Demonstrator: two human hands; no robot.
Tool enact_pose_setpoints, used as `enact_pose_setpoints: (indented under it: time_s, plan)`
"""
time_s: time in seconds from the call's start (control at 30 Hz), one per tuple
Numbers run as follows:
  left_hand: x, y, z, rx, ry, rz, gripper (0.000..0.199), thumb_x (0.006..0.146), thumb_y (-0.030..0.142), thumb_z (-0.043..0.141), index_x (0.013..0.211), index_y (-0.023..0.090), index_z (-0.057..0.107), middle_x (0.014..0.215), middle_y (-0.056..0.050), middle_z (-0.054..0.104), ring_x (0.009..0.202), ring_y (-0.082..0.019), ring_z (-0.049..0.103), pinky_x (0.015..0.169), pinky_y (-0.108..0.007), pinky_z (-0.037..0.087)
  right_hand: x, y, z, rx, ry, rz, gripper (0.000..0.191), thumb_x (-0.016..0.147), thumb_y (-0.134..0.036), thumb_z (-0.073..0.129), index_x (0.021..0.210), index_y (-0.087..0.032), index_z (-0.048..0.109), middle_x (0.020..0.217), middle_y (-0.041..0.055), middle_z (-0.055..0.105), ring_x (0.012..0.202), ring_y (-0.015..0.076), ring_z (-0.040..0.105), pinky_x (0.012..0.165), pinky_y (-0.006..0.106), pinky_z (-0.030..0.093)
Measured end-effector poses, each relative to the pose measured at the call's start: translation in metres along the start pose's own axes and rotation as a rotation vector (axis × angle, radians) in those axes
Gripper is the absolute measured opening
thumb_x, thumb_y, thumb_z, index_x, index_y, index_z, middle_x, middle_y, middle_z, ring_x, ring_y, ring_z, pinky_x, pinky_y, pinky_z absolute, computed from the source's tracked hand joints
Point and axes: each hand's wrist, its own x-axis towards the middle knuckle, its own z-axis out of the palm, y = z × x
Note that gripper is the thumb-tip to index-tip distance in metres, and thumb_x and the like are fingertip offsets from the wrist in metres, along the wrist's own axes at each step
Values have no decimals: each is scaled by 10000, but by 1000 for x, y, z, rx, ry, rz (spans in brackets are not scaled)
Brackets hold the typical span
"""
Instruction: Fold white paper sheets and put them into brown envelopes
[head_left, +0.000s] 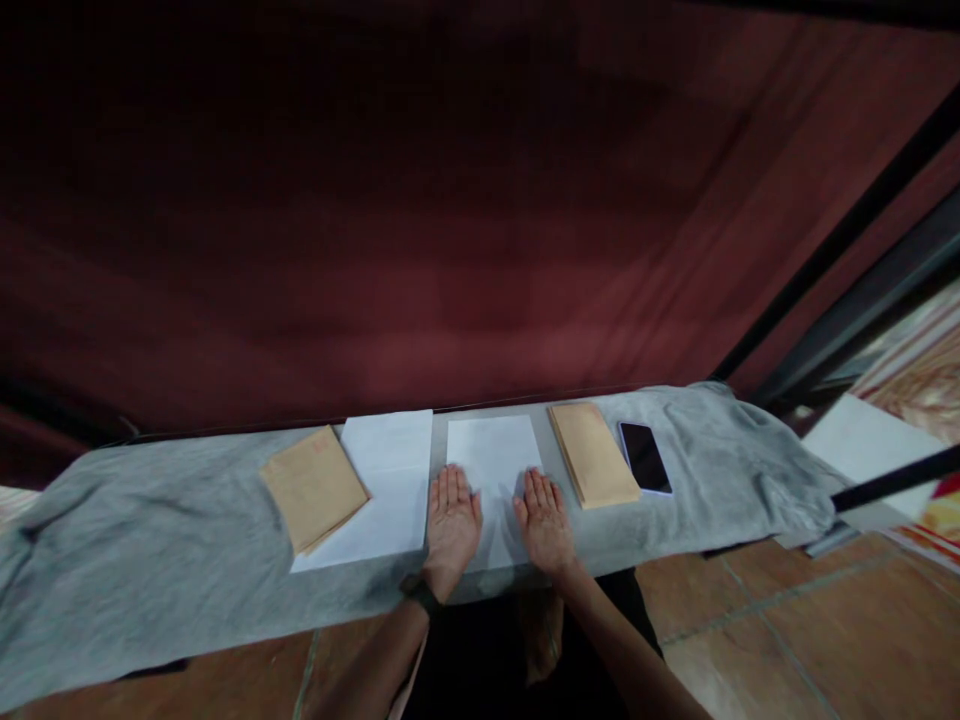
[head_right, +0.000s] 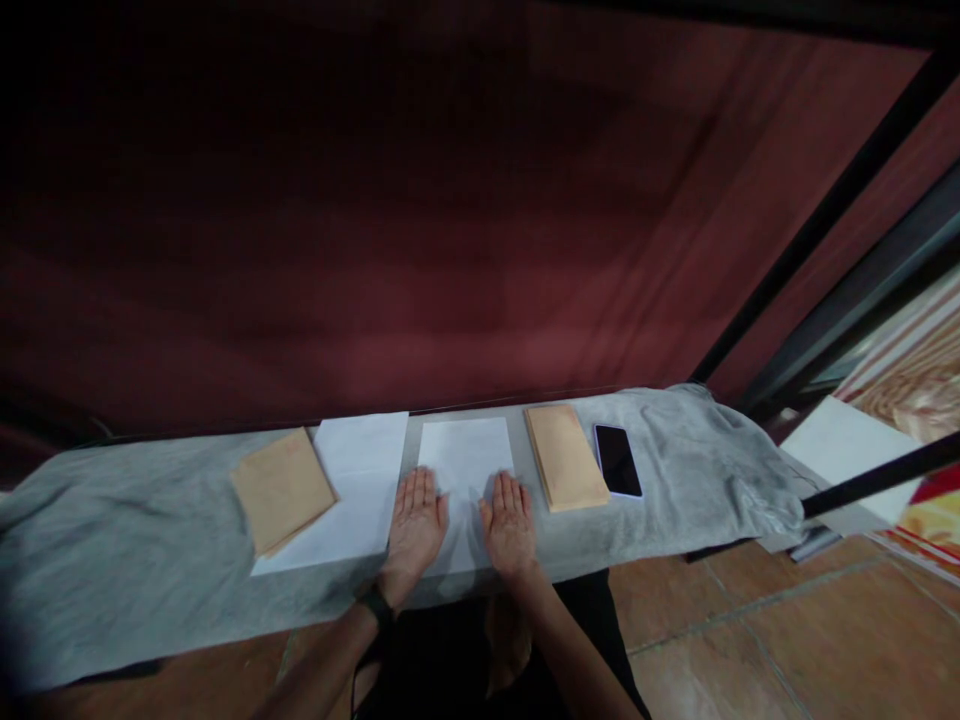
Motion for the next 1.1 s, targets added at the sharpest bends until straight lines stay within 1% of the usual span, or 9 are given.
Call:
enact_pose_setpoints:
  time_s: [0.1,0.2,0.3,0.4,0.5,0.6,0.73,0.97,1.1]
  plan:
    - [26,10,5,-43,-64,122,583,975,258,324,1513,33,325,1571,-198,360,1488,-279,271,1204,-488,279,30,-6,1,49,-61,-60,526,1059,-344,259,1504,-101,398,1554,128,401,1456,260,343,1183,449,282]
    - [54,18,16,-61,-145,200,588,947,171,311,1526,66,317,1574,-167,369,1486,-255,281,1213,-473,257,63,-13,10,97,-88,-118,509,1062,-309,223,1496,-124,414,1546,101,421,1462,221,333,1184,435,288]
    - [72,18,30,-51,-187,175,603,930,145,318,1528,78,325,1573,-169,369,1490,-269,270,1211,-494,240,86,-16,23,108,-103,-137,497,1063,-302,229,1488,-138,429,1523,94,458,1449,203,357,1188,430,280]
    - [82,13,40,-40,-197,147,585,941,165,315,1518,76,350,1588,-164,340,1499,-283,240,1209,-504,236,100,-14,34,92,-114,-148,486,1064,-314,248,1482,-155,440,1524,91,456,1445,216,363,1194,453,256]
    - [90,7,46,-37,-183,122,560,959,185,290,1502,83,385,1589,-157,342,1503,-289,226,1206,-517,235,111,-8,40,68,-121,-164,481,1062,-319,258,1485,-176,437,1537,96,431,1454,231,348,1192,484,240]
    - [99,1,50,-40,-149,90,551,977,246,298,1500,107,398,1586,-146,353,1503,-292,229,1205,-525,230,122,-3,44,48,-125,-151,481,1056,-340,288,1487,-187,437,1553,94,402,1459,245,338,1186,490,245]
    - [109,-6,51,-50,-125,46,576,985,299,302,1513,77,362,1579,-161,360,1493,-278,262,1209,-482,243,132,4,48,19,-106,-106,502,1049,-377,319,1495,-173,426,1565,117,376,1454,265,347,1179,482,253]
    - [113,-13,50,-26,-131,-86,621,989,348,309,1499,-5,351,1566,-207,359,1495,-282,255,1221,-449,221,132,16,53,-28,-33,27,569,1040,-375,318,1495,-41,392,1542,191,392,1445,288,355,1178,453,254]
    - [111,-11,47,-37,-112,-147,632,984,342,323,1495,-30,344,1565,-228,344,1490,-292,263,1228,-448,195,128,19,52,-27,4,82,589,1032,-381,325,1504,-30,370,1538,208,393,1427,306,381,1169,473,265]
